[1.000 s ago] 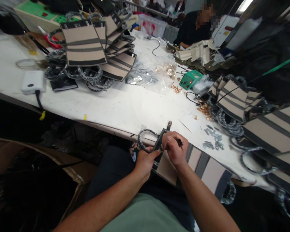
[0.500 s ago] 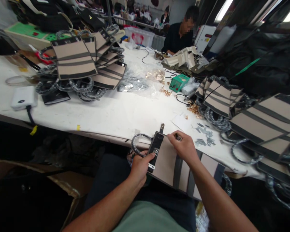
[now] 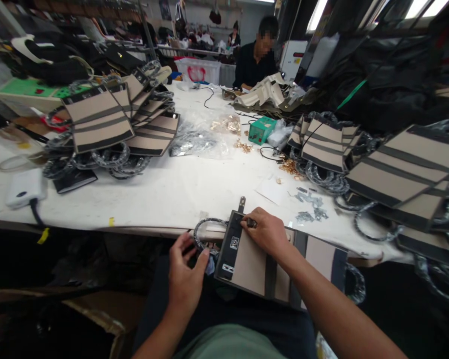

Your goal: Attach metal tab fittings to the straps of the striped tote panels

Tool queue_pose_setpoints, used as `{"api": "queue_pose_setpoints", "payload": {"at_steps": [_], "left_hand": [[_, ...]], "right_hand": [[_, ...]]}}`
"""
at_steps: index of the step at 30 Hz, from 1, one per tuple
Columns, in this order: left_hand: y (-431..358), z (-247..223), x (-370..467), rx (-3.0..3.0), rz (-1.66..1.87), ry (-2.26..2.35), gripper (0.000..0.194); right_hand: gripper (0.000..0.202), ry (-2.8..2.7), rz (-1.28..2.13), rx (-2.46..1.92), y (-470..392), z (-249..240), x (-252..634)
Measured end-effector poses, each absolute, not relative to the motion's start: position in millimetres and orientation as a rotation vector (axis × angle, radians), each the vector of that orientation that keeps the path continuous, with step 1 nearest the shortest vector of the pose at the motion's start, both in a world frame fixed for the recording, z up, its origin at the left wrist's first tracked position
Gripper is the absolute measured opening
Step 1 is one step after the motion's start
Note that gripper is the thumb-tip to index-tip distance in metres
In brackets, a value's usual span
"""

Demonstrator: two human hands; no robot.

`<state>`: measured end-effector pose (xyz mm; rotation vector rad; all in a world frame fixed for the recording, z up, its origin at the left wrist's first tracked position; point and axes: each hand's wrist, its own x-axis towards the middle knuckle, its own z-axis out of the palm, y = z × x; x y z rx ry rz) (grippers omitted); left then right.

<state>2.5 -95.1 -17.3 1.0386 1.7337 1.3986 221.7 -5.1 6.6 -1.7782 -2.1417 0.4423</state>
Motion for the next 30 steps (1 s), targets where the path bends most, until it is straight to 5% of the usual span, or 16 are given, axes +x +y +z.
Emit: {"api": "queue_pose_setpoints", "payload": {"at_steps": [7, 25, 30], "left_hand": [[-41, 0, 13, 2.373, 0.807, 1.392, 0.043], [4, -11, 27, 2.249, 0.698, 1.566, 0.018], [19, -11, 24, 2.227, 0.628, 1.519, 0.016]], "right_hand": [[0.014, -2.150, 0.418, -1.787, -8, 7, 221], [0.012, -2.091, 0.599, -1.752, 9, 5, 228], [0.024, -1.669, 0.820, -1.580, 13, 33, 229]]}}
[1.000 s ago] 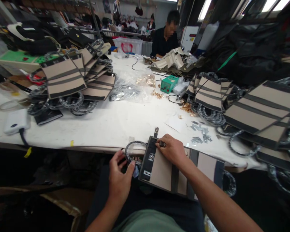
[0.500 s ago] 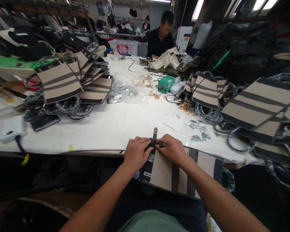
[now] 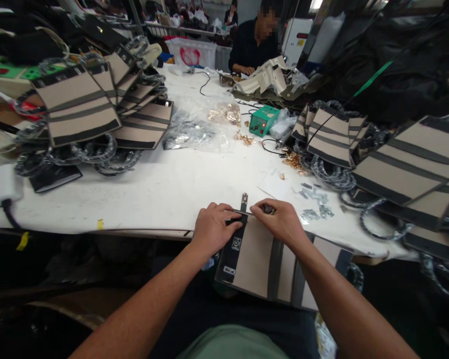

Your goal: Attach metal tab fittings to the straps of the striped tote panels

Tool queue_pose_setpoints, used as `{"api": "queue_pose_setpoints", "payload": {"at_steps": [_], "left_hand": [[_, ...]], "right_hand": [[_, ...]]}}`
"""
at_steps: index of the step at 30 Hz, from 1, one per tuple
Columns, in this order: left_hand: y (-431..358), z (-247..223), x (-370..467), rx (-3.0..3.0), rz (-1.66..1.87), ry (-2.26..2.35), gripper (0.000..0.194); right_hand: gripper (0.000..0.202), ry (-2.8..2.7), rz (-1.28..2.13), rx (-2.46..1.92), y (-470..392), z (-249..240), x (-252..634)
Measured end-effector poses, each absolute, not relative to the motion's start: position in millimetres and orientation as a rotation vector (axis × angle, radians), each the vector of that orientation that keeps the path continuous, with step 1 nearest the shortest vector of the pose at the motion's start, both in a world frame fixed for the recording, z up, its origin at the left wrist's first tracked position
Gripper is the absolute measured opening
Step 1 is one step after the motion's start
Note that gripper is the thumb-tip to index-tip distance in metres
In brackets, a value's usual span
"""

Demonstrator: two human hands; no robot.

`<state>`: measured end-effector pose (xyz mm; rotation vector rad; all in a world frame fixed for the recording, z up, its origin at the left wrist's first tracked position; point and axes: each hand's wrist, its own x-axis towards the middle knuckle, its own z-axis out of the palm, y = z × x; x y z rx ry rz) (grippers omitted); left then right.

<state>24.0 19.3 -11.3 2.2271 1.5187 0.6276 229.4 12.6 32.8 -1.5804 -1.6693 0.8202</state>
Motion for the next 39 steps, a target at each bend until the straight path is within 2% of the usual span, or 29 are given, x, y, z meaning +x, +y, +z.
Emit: {"api": "queue_pose_setpoints", "payload": {"at_steps": [3, 6, 15, 28, 33, 39], "left_hand": [[26, -12, 21, 2.211, 0.621, 1.472, 0.016], [28, -12, 20, 2.201, 0.615, 1.458, 0.016], [29, -15, 21, 2.222, 0.571, 1.477, 0.018], [26, -10, 22, 2.243, 0.522, 1.529, 0.017], [25, -9, 19, 2.283, 0.532, 1.525, 0.027], [22, -11, 18, 2.352, 0.488, 1.536, 0.024]], "right_hand": [[0.037, -1.176, 0.901, -1.304, 14, 44, 224], [0.040, -0.838, 0.960, -0.995, 17, 37, 212], [0.036, -0.460, 1.058, -0.782, 32, 6, 206], [0.038, -1.091, 0.873, -0.867, 20, 11, 171], [0.043, -1.296, 1.037, -1.045, 38, 27, 171], [0.043, -1.448, 1.108, -0.984, 43, 48, 155]]}}
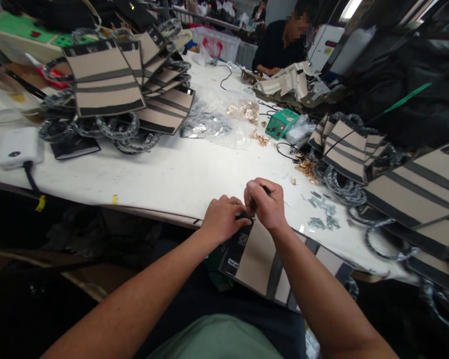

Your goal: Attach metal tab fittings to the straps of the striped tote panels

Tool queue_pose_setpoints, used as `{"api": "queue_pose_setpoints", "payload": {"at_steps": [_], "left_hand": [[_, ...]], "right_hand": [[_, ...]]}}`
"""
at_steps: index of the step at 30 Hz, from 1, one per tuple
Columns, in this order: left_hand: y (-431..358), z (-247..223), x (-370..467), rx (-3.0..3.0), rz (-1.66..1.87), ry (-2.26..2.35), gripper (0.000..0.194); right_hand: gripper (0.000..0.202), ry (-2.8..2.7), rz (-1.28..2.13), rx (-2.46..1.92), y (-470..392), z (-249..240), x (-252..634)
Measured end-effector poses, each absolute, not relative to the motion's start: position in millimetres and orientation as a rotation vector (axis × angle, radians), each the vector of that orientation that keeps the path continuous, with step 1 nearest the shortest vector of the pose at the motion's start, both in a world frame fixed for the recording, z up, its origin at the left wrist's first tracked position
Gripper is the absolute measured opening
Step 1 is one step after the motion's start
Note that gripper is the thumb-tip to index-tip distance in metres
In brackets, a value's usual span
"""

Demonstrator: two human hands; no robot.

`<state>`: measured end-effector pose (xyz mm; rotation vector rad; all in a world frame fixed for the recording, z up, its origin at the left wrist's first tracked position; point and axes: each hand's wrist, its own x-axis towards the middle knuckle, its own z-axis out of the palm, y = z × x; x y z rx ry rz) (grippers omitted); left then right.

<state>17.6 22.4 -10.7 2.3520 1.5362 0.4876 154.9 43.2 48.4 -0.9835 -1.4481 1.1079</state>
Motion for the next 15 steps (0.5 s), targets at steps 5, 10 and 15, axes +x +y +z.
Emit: {"api": "queue_pose_setpoints", "payload": {"at_steps": [5, 10, 15], "left_hand": [[21.7, -12.2, 18.8, 2.351, 0.478, 1.616, 0.028], [21.8, -13.7, 19.1, 2.344, 0.440, 1.616, 0.033], [22.8, -13.2, 20.7, 2.309, 0.394, 1.648, 0.040]], "right_hand": [[0.040, -1.783, 1.003, -1.032, 42.2, 50.7, 147.3], [0.040, -1.859, 0.975, -1.069, 41.7, 49.5, 152.2], [0.037, -1.950, 0.992, -1.112, 46.4, 53.4, 146.0]]}}
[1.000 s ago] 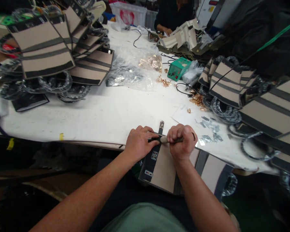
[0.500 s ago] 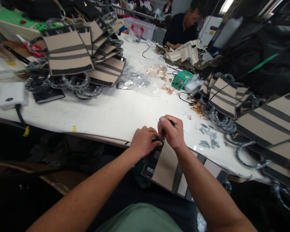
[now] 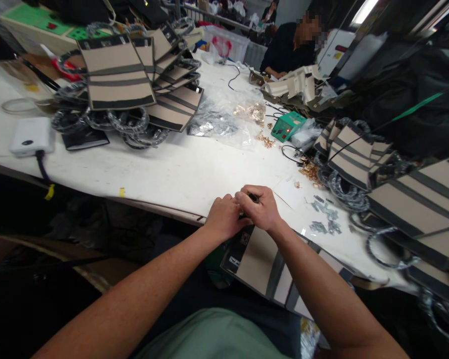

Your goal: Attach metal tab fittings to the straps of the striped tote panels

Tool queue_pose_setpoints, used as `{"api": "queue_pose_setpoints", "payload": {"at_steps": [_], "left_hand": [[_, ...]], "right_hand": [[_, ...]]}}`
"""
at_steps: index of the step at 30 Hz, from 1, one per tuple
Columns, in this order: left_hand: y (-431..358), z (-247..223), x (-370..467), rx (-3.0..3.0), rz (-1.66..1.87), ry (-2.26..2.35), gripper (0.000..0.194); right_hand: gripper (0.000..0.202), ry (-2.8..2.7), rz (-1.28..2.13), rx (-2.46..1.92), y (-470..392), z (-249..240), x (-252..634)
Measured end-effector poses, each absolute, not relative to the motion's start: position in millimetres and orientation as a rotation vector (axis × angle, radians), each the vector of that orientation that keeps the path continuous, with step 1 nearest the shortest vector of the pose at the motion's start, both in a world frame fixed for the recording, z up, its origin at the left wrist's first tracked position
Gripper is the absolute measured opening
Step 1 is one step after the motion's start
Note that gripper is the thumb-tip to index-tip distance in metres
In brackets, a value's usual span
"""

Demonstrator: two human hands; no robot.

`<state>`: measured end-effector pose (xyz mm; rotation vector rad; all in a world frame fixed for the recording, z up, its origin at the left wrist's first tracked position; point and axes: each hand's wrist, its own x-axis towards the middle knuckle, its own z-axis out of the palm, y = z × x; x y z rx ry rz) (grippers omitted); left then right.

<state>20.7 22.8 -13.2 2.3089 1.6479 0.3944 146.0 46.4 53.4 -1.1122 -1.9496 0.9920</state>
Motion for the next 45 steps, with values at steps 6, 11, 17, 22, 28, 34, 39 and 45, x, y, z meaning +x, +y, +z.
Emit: {"api": "queue_pose_setpoints", "payload": {"at_steps": [6, 11, 17, 22, 28, 34, 39, 45], "left_hand": [[25, -11, 21, 2.285, 0.390, 1.650, 0.056], [23, -11, 20, 2.285, 0.398, 1.654, 0.049], [20, -11, 17, 2.345, 0.407, 1.572, 0.031], [17, -9, 14, 2.372, 0.453, 1.505, 0.030], [16, -10, 13, 2.406, 0.465, 1.479, 0.033], [18, -10, 14, 2.437, 0.385, 1.486, 0.030], [18, -10, 14, 2.443, 0.403, 1.468, 0.033], [19, -11, 15, 2.417, 0.397, 1.480, 0.030]], "right_hand": [[0.036, -1.991, 1.137, -1.273, 58, 55, 128], [0.035, -1.942, 1.066, -1.296, 55, 54, 131], [0.038, -1.741, 0.993, -1.160, 41, 39, 156], [0.042, -1.497, 0.941, -1.016, 27, 22, 175], [0.041, -1.304, 0.984, -0.859, 25, 32, 171], [0.043, -1.421, 1.021, -0.910, 27, 28, 163], [0.044, -1.438, 0.986, -0.920, 30, 30, 167], [0.041, -1.387, 1.033, -0.956, 28, 28, 170]]}}
